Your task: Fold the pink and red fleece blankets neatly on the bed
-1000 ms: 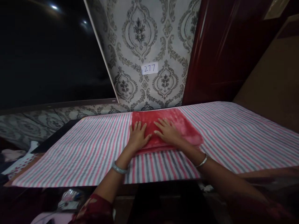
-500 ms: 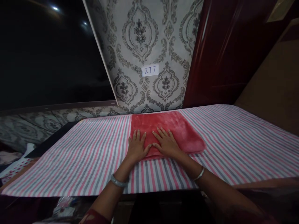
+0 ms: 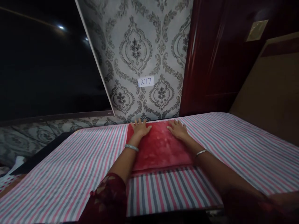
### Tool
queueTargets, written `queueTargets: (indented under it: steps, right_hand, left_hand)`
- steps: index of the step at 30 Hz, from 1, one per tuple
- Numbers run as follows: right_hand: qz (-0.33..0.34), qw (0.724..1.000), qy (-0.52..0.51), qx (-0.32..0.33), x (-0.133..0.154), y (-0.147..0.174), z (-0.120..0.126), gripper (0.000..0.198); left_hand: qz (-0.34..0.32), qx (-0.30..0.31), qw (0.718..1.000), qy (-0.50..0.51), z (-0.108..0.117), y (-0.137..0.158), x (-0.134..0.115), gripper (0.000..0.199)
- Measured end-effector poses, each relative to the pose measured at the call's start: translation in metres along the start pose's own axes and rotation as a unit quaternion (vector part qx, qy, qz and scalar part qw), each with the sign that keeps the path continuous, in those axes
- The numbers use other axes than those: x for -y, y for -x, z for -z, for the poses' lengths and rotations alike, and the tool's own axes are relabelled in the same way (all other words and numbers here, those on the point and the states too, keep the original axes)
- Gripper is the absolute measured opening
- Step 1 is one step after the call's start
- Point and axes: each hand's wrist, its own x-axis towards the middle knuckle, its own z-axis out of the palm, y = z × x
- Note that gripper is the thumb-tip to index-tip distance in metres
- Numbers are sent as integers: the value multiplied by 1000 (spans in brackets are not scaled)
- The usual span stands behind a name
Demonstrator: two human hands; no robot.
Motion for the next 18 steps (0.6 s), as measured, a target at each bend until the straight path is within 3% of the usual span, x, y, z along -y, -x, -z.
queueTargets:
  steps: [4,7,18]
  right_hand:
    - [-18,1000,-13,-15,-12,5,-32,61]
    - [-16,999,-25,-29,-18,9,-43,62]
    - [-21,999,-46,-7,-21,9,-37,63]
  left_hand:
    - [23,16,1000,-10,-40,-13,11,75]
    - [17,14,1000,-16,-57,-16,16,77]
    - [25,4,1000,-15,-59,-20,11,76]
